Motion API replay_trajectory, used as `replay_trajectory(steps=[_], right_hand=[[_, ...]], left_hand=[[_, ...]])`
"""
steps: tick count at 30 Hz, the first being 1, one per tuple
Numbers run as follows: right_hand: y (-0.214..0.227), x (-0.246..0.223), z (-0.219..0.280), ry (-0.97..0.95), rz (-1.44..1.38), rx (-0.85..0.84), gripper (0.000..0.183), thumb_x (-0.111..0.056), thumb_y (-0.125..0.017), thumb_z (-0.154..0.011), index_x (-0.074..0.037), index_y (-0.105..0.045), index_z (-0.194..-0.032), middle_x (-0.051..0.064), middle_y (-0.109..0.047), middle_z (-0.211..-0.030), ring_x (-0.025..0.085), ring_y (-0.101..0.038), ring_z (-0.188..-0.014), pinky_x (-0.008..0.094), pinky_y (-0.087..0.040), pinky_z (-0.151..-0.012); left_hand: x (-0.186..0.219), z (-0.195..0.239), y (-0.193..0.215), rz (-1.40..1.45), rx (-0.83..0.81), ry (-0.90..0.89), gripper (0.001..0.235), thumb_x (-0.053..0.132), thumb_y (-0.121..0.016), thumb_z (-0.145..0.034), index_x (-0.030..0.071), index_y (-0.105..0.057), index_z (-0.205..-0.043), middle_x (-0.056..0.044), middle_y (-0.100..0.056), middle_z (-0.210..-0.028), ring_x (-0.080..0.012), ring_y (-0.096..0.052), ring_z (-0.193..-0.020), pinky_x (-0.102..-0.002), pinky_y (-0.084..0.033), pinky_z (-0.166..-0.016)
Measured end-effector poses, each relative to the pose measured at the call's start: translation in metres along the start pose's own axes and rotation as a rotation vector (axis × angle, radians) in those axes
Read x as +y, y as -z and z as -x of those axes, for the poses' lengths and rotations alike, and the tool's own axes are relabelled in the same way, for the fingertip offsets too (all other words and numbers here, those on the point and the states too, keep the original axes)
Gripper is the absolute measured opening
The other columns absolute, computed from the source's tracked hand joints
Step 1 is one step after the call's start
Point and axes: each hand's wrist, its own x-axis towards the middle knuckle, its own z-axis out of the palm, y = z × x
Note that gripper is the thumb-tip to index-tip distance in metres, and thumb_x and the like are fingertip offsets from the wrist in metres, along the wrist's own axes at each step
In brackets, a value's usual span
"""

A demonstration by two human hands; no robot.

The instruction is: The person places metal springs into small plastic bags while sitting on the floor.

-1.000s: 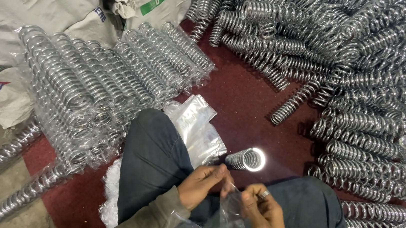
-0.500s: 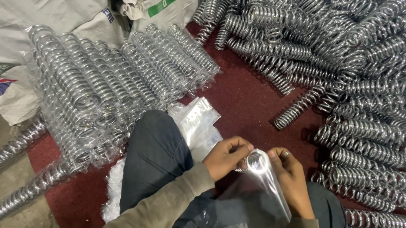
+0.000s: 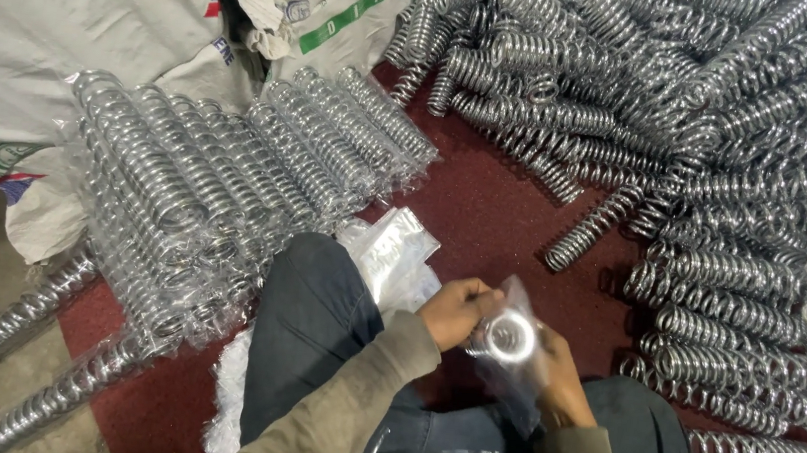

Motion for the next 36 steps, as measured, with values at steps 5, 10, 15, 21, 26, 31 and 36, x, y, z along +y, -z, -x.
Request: replay_trajectory(steps=[5,10,15,21,26,31,36], right_hand=[[-0.003,-0.028,0.038,0.058,-0.147,0.204,0.019,-0.018,-0.058,-0.102,-0.005,-0.068,-0.111,0.009,-0.067,-0.103,0.020,-0.063,-0.090,0.034,-0.051,-0.078],[-0.001,-0.037,0.064,0.399,0.137,0.171,0.046,-0.023,-0.055,-0.099,-0.012,-0.055,-0.143,0.007,-0.052,-0.141,0.019,-0.055,-0.127,0.033,-0.049,-0.100],[-0.002,-0.043,0.074,0.589,0.122,0.254,0.024,-0.024,-0.068,-0.093,-0.011,-0.066,-0.113,0.007,-0.064,-0.124,0.026,-0.054,-0.135,0.043,-0.045,-0.116],[0.013,-0.018,0.083,0.452,-0.535,0.006,0.015,-0.013,-0.077,-0.089,-0.007,-0.063,-0.087,0.002,-0.053,-0.081,0.013,-0.050,-0.073,0.027,-0.042,-0.068],[0.017,0.000,0.090,0.341,-0.571,0.001,0.014,-0.011,-0.076,-0.089,-0.006,-0.063,-0.087,0.007,-0.060,-0.082,0.019,-0.059,-0.073,0.032,-0.050,-0.071],[0.013,0.004,0.093,0.351,-0.637,-0.114,0.009,-0.013,-0.067,-0.098,-0.006,-0.064,-0.093,0.009,-0.062,-0.089,0.022,-0.064,-0.084,0.039,-0.054,-0.084],[0.011,-0.003,0.101,0.240,-0.615,-0.111,0.018,-0.015,-0.064,-0.099,-0.003,-0.060,-0.087,0.011,-0.062,-0.073,0.027,-0.066,-0.073,0.041,-0.051,-0.074]], left_hand=[[0.024,0.033,-0.006,-0.027,0.037,-0.119,0.022,0.035,-0.062,-0.101,0.014,-0.068,-0.102,-0.001,-0.061,-0.093,-0.0114,-0.058,-0.082,-0.026,-0.048,-0.073],[0.047,0.069,-0.026,-0.197,0.173,-0.522,0.018,0.030,-0.063,-0.100,0.013,-0.067,-0.096,-0.003,-0.059,-0.113,-0.0113,-0.059,-0.088,-0.027,-0.050,-0.080],[0.063,0.088,-0.028,-0.120,0.000,-0.672,0.016,0.023,-0.062,-0.104,0.009,-0.063,-0.098,-0.004,-0.055,-0.099,-0.0114,-0.048,-0.076,-0.028,-0.043,-0.070],[0.050,0.103,-0.015,0.093,-0.314,-0.371,0.026,0.034,-0.057,-0.106,0.009,-0.060,-0.102,-0.001,-0.056,-0.087,-0.0095,-0.052,-0.070,-0.025,-0.047,-0.063],[0.029,0.102,0.008,-0.103,-0.384,-0.367,0.037,0.039,-0.052,-0.107,0.009,-0.066,-0.091,-0.002,-0.064,-0.084,-0.0121,-0.060,-0.076,-0.028,-0.053,-0.071],[0.021,0.101,0.006,-0.109,-0.359,-0.332,0.033,0.028,-0.054,-0.109,0.009,-0.063,-0.084,-0.001,-0.059,-0.079,-0.0095,-0.057,-0.069,-0.025,-0.052,-0.067],[-0.010,0.092,0.006,-0.532,-0.315,-0.429,0.055,0.059,-0.033,-0.107,0.024,-0.066,-0.082,0.011,-0.061,-0.078,-0.0086,-0.051,-0.080,-0.032,-0.028,-0.099]])
